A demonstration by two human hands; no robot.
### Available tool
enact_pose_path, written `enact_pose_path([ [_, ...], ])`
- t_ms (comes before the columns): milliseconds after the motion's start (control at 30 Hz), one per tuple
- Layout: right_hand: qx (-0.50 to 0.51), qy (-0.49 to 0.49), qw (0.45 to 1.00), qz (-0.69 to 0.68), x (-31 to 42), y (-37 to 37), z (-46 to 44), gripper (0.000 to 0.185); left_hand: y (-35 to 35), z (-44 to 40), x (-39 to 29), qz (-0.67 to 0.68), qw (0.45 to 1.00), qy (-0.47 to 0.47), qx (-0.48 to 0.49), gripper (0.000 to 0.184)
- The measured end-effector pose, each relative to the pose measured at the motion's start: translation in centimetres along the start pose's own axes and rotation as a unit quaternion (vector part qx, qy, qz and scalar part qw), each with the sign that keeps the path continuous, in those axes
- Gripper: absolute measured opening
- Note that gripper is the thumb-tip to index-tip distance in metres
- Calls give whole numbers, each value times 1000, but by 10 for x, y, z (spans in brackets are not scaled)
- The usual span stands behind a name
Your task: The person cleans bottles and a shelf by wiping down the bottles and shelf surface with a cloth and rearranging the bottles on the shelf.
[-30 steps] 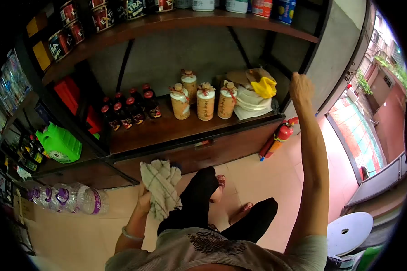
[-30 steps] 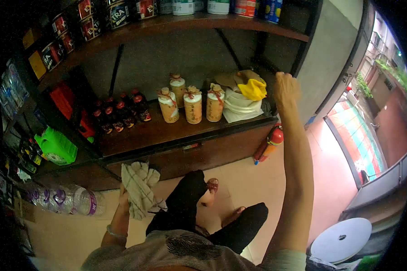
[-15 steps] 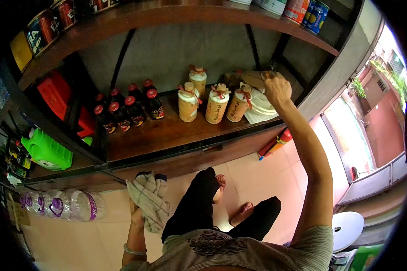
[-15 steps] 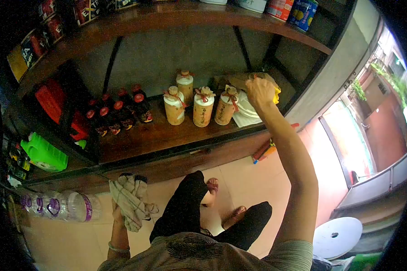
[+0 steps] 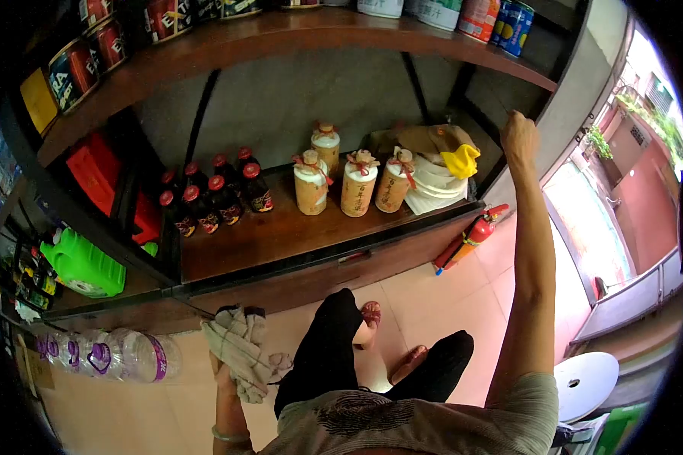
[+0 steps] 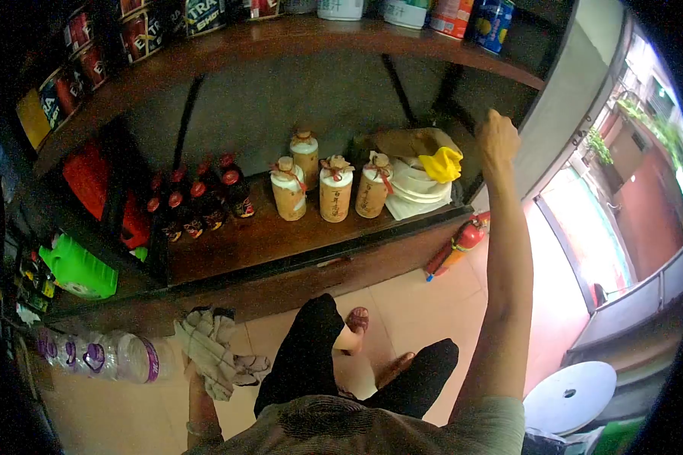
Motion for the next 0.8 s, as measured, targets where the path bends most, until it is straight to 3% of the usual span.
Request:
enact_pose_path([
  [100, 79, 23, 996, 41, -26, 17, 16, 18, -3, 4, -2, 7, 1000, 3, -4, 60],
  [267, 100, -115, 988, 23, 44, -18, 67, 15, 1, 5, 3, 6, 1000, 2, -9, 61],
  [400, 23, -270, 961, -52, 100, -73, 108, 22, 0, 12, 5, 4, 998, -8, -63, 62],
  [433, 22, -256, 966, -24, 94, -61, 101, 24, 3, 14, 3, 3, 998, -9, -67, 62],
  [533, 88, -176, 976, 92, 46, -4, 46, 14, 27, 14, -7, -16, 999, -11, 38, 65],
  [600, 76, -189, 969, 140, 46, -2, 40, 16, 19, 13, -5, -10, 1000, -4, 25, 67],
  [733, 66, -310, 946, 68, 94, -21, 67, 13, -3, 13, -3, 3, 1000, 14, 10, 64],
  [800, 85, -306, 945, 81, 100, -23, 61, 14, -12, 13, -3, 4, 1000, 17, 4, 64],
])
Point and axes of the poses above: each hand's wrist, its own z-axis away from the middle knuckle, its own y-axis out of the palm, x = y × z, the point moved 8 cm from there along -z, towards the middle knuckle, and after that the axes turned 13 degrees about z, right-handed, at the moved point
